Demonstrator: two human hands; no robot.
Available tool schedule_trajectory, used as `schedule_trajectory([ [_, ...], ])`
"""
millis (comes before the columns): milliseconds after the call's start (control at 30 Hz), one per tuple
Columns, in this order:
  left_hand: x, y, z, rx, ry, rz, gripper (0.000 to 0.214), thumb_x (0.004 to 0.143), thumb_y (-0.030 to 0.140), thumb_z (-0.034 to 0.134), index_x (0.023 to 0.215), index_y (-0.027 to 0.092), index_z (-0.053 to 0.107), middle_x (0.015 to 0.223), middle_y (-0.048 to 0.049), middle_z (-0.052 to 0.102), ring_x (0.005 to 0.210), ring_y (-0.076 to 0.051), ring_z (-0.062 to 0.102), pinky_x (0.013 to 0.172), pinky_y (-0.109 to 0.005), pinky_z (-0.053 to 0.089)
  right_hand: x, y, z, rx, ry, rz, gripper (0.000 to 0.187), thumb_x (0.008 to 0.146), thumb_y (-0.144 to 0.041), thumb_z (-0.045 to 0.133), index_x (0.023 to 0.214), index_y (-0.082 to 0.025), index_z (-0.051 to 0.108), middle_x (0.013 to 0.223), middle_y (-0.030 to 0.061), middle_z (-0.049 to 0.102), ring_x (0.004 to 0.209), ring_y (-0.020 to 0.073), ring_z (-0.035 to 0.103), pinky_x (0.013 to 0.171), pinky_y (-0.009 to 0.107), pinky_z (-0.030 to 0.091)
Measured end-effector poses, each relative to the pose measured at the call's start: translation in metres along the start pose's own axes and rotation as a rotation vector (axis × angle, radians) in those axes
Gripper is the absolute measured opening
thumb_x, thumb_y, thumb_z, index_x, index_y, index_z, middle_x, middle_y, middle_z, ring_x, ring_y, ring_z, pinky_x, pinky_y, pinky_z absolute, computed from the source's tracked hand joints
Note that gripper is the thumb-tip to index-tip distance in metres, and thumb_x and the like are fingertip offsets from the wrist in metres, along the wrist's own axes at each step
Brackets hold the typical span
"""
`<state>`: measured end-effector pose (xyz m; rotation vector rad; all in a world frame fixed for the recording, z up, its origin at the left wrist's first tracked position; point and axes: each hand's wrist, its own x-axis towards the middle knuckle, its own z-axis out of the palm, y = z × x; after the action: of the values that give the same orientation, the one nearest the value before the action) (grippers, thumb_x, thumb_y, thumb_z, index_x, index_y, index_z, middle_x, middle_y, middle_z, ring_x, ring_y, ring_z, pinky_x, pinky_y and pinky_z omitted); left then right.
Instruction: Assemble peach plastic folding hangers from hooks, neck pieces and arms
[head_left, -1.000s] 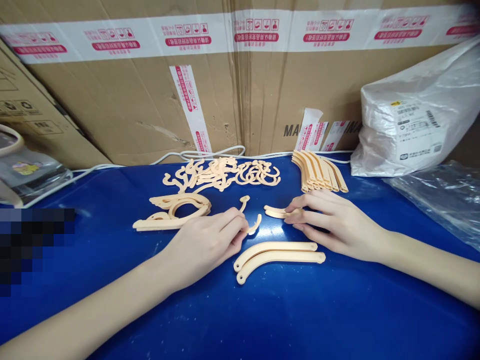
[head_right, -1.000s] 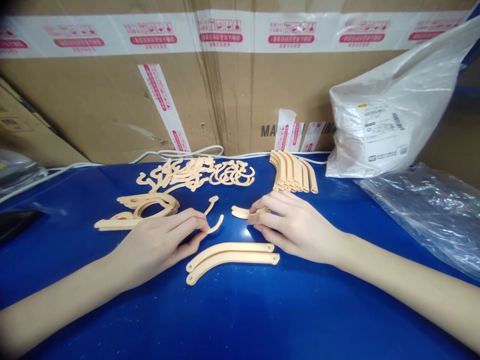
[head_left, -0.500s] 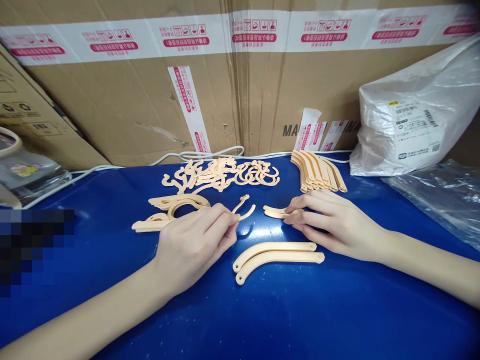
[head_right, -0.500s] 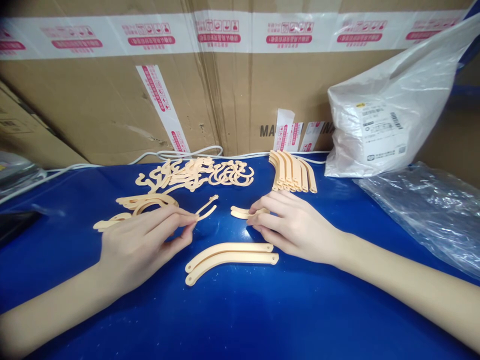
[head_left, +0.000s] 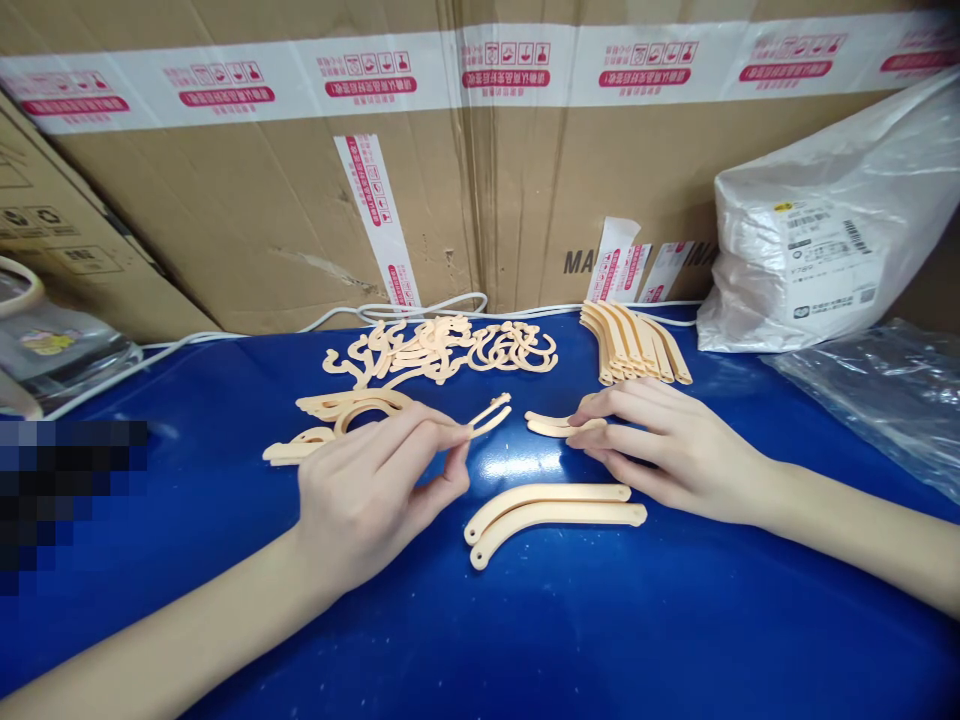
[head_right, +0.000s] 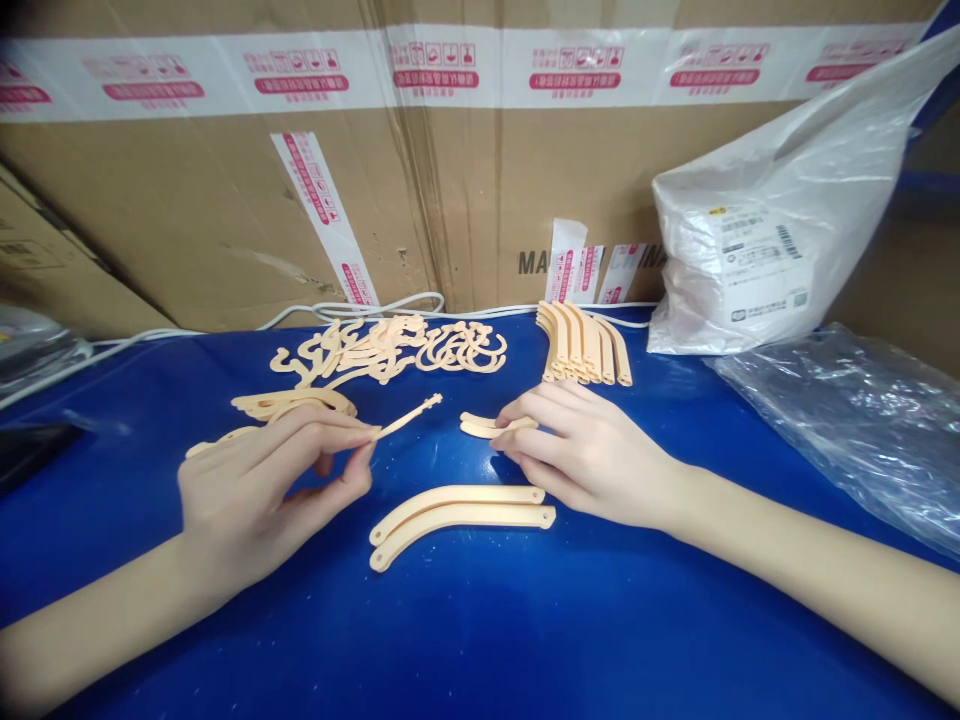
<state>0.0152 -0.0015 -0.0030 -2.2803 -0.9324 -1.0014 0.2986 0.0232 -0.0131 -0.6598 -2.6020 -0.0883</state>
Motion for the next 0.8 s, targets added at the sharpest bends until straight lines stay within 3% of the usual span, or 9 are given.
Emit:
schedule_trajectory([
  [167,0.000,0.004,-0.005,-0.170,0.002,0.120,0.008,0.080,0.009,0.066,0.085,0.015,0.065,0.081,0.0012,0.073,0.069,-0.008,0.067,0.063,-0.018,0.049,0.003,-0.009,-0.002,-0.058,0.068,-0.003,0.024,0.090,-0.014,0.051,0.111,-0.017,0.061,0.121,0.0130,0.057,0.107,0.0209,0.054,0.084,0.035,0.045],
  [300,-0.003,0.007,-0.007,-0.183,-0.031,0.198,0.007,0.084,0.012,0.065,0.091,0.012,0.066,0.086,-0.0011,0.074,0.071,-0.009,0.068,0.059,-0.019,0.049,0.005,-0.013,0.000,-0.038,0.053,-0.002,0.017,0.089,-0.014,0.051,0.105,-0.017,0.058,0.127,0.0140,0.055,0.114,0.0225,0.053,0.090,0.039,0.045],
  [400,-0.008,0.009,-0.009,-0.202,-0.038,0.261,0.011,0.090,0.018,0.059,0.097,0.013,0.066,0.092,-0.0028,0.074,0.072,-0.011,0.068,0.057,-0.022,0.048,0.005,-0.013,0.003,0.086,0.084,0.066,0.015,0.089,-0.016,0.052,0.103,-0.018,0.052,0.124,0.0125,0.059,0.113,0.0215,0.055,0.091,0.039,0.046],
  [533,-0.017,0.011,-0.013,-0.249,-0.166,0.298,0.020,0.093,0.016,0.050,0.111,0.014,0.061,0.102,-0.0045,0.073,0.076,-0.014,0.068,0.056,-0.026,0.046,0.007,-0.013,0.005,0.196,0.097,0.133,0.026,0.088,-0.022,0.057,0.113,-0.020,0.048,0.121,0.0102,0.062,0.113,0.0205,0.055,0.093,0.039,0.046],
  [667,-0.020,0.013,-0.015,-0.265,-0.215,0.264,0.025,0.095,0.014,0.043,0.115,0.017,0.058,0.104,-0.0042,0.073,0.079,-0.014,0.069,0.057,-0.027,0.047,0.010,-0.016,0.004,0.157,0.012,0.082,0.024,0.093,-0.025,0.052,0.115,-0.020,0.055,0.111,0.0078,0.066,0.109,0.0199,0.056,0.094,0.040,0.045],
  [800,-0.016,0.011,-0.010,-0.240,-0.154,0.282,0.021,0.094,0.016,0.048,0.113,0.015,0.058,0.099,-0.0035,0.074,0.077,-0.013,0.068,0.059,-0.025,0.049,0.010,-0.015,0.003,0.145,0.049,0.018,0.017,0.094,-0.022,0.051,0.106,-0.019,0.061,0.099,0.0054,0.068,0.100,0.0183,0.057,0.089,0.037,0.046],
])
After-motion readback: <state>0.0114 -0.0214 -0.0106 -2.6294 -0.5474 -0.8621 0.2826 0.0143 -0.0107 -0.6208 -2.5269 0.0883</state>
